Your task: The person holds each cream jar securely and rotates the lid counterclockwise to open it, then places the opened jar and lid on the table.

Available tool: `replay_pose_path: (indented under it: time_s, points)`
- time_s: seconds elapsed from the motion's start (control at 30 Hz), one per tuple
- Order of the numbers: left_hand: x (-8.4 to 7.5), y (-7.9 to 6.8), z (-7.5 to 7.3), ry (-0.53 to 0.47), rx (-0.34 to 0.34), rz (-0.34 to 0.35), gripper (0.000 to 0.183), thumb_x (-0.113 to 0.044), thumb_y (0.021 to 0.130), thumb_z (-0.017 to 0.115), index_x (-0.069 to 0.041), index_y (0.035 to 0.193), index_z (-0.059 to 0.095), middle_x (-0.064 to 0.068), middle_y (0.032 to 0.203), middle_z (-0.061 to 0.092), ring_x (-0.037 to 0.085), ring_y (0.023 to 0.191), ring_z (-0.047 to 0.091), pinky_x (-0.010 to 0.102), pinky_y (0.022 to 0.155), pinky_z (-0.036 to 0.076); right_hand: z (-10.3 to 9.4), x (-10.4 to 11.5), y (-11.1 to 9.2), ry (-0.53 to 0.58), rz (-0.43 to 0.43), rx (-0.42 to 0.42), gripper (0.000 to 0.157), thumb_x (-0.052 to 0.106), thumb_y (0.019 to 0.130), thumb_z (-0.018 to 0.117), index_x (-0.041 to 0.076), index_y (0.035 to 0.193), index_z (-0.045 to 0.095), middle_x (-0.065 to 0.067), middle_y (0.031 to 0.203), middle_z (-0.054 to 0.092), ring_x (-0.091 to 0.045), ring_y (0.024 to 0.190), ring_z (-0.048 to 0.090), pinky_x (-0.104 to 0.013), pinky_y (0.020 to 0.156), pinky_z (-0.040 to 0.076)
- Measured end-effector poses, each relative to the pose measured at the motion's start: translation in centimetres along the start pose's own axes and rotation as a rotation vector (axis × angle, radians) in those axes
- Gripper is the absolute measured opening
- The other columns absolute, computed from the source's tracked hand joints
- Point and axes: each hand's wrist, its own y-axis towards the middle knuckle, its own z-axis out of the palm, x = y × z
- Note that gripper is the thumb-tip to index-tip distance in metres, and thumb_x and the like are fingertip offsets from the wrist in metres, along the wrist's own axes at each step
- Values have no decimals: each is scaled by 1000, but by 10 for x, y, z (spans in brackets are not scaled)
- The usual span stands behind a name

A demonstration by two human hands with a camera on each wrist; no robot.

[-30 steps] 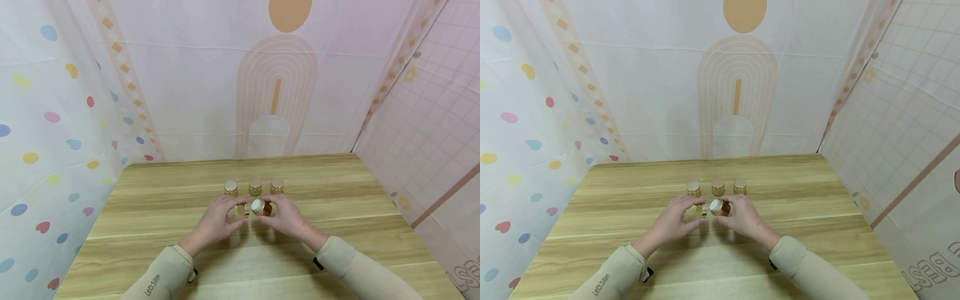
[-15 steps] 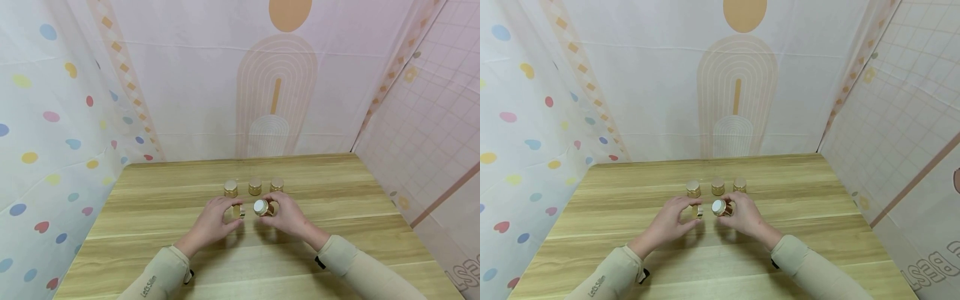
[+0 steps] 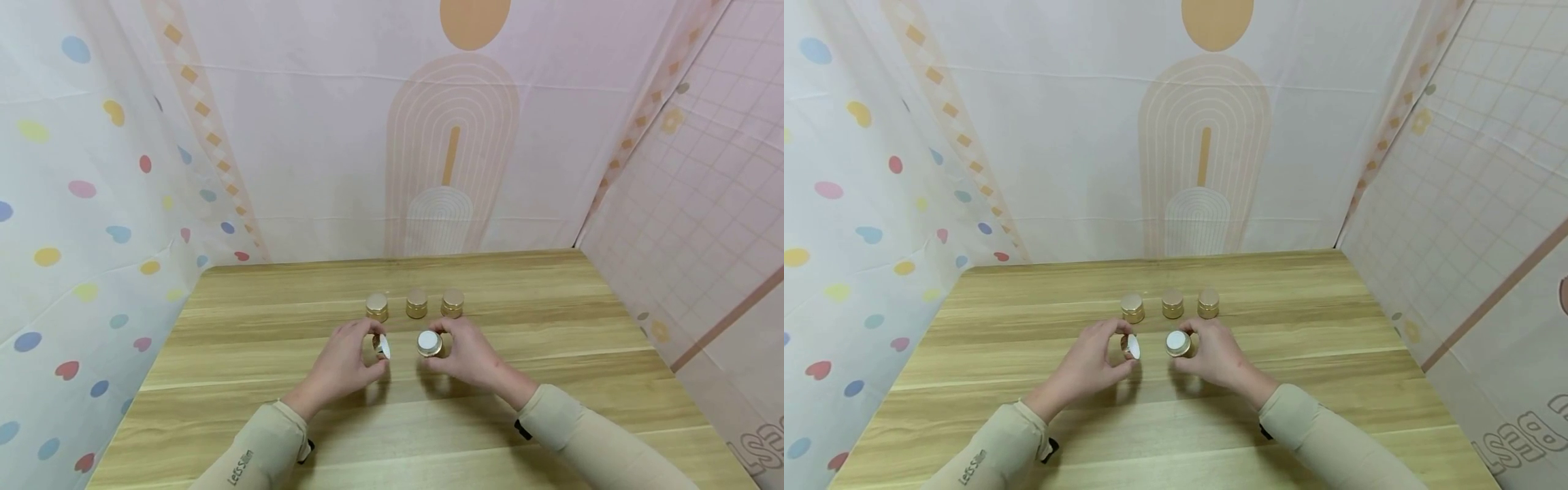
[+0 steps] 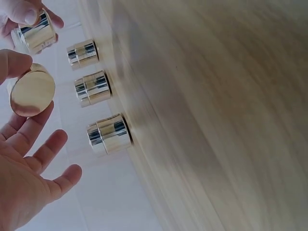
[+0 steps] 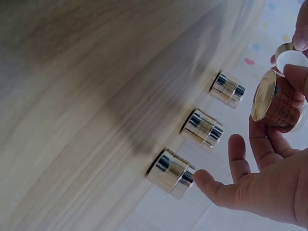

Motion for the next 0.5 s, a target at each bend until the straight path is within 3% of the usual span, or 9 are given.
replay_pose_path:
  time_s: [0.27, 0.5]
  points:
    - [8, 1, -2, 23, 13, -56, 47, -20, 80, 91, -11, 121, 68, 6, 122, 77, 34, 124, 69, 62, 118, 44, 6, -1, 1, -3, -47, 6, 44, 20, 77, 96, 13, 114, 74, 2, 110, 77, -20, 108, 69, -45, 98, 57]
    - [18, 2, -6, 60, 9, -177, 40, -25, 80, 96, -15, 110, 71, 1, 112, 78, 31, 119, 71, 65, 118, 42, 9, 1, 4, -57, -36, 25, 47, 28, 75, 97, 14, 114, 75, 4, 108, 76, -19, 105, 69, -43, 97, 55]
